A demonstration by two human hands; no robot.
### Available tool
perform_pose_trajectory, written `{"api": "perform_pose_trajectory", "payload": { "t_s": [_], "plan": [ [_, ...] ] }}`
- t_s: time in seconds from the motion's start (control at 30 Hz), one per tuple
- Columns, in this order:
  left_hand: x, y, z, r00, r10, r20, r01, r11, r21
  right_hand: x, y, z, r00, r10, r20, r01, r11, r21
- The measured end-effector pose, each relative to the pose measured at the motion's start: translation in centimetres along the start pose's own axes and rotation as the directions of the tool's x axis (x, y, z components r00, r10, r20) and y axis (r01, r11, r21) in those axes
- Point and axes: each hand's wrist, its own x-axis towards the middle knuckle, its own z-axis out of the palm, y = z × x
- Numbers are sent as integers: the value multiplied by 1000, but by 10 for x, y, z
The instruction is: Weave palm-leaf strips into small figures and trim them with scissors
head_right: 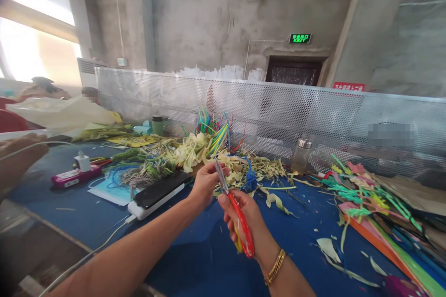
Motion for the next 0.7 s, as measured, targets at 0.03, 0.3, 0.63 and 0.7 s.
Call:
{"api": "perform_pose_trajectory", "payload": {
  "t_s": [0.03,0.3,0.63,0.7],
  "plan": [
    [0,0,0,1000,-2,-2,2,1000,-1,0,0,0,1000,-5,-3,5,1000,3],
    [-1,2,-1,1000,-14,-8,14,1000,0,6,3,-5,999,41,9,-41,999,22],
    [-2,1,-1,1000,8,7,-8,1000,-19,3,2,-4,998,22,-62,-24,999,-25],
    [-3,2,0,1000,13,8,-13,1000,-17,4,3,-4,998,19,-63,-21,999,-35]
  ]
}}
